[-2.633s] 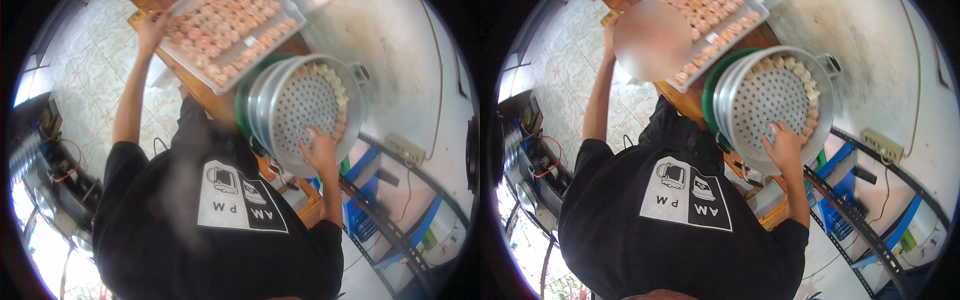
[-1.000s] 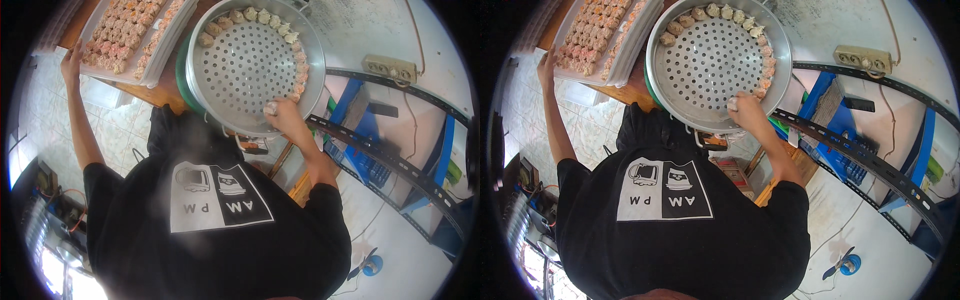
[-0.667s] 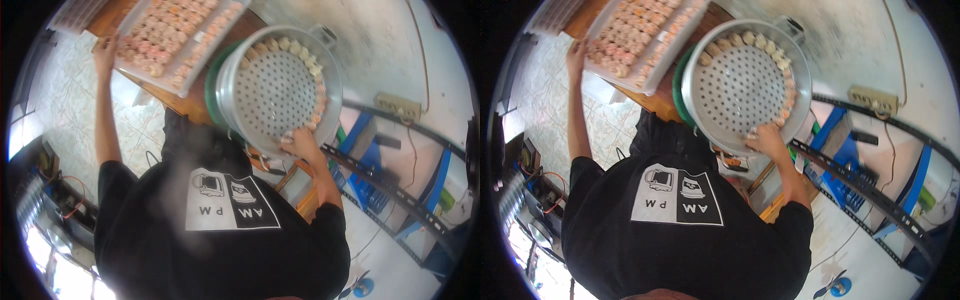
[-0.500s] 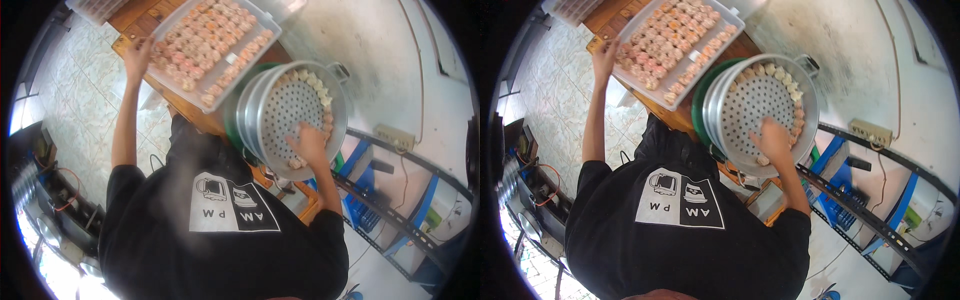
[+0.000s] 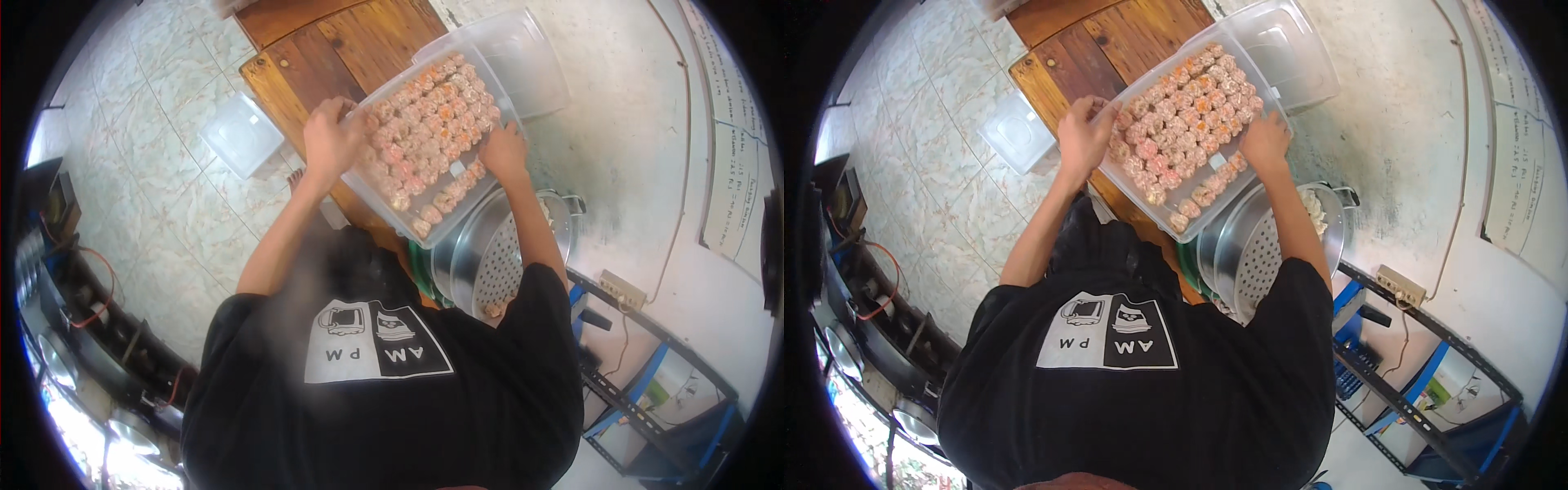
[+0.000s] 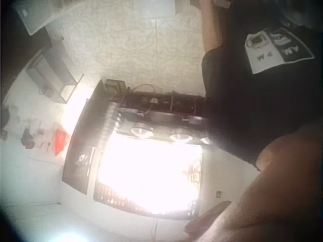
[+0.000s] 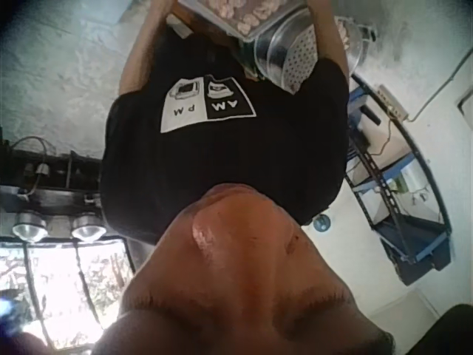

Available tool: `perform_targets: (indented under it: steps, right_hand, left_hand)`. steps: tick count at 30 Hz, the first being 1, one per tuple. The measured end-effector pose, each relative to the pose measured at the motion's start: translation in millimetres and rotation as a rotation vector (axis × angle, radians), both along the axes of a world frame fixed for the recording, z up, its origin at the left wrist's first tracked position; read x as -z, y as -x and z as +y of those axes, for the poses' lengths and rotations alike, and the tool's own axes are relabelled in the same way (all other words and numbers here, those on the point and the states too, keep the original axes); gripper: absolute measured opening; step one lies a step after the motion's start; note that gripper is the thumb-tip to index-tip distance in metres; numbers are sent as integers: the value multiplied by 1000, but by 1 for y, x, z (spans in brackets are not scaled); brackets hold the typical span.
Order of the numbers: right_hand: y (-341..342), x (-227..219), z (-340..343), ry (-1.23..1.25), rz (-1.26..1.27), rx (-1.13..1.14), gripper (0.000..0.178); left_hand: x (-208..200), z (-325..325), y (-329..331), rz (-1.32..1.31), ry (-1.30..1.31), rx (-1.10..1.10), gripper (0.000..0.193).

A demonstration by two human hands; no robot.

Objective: The person transfers white dumplings from a plastic container into a metal steamer tray and organizes rows of orange dumplings within several stacked plastic containers by hand.

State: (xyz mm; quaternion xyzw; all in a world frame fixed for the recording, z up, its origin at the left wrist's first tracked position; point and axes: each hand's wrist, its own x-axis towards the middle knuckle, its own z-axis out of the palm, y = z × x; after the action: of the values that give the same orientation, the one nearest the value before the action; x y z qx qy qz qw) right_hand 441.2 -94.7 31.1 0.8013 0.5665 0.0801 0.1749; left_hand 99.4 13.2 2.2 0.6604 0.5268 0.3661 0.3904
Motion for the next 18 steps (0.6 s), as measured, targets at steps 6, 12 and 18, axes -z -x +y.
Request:
perform_targets:
  steps: [6,12,18]
  right_hand:
    - [-15,-50,-29,-447,582,20,20]
    - [-10,-97,-214,-485,196,327,19]
    - [27,-27,-370,55,600,778,30]
  left_hand:
    - [18,5,1,-106,64,36,25]
    - [5,4,-3,-76,83,52,38]
    - [15,5,-8,-23,55,6,43]
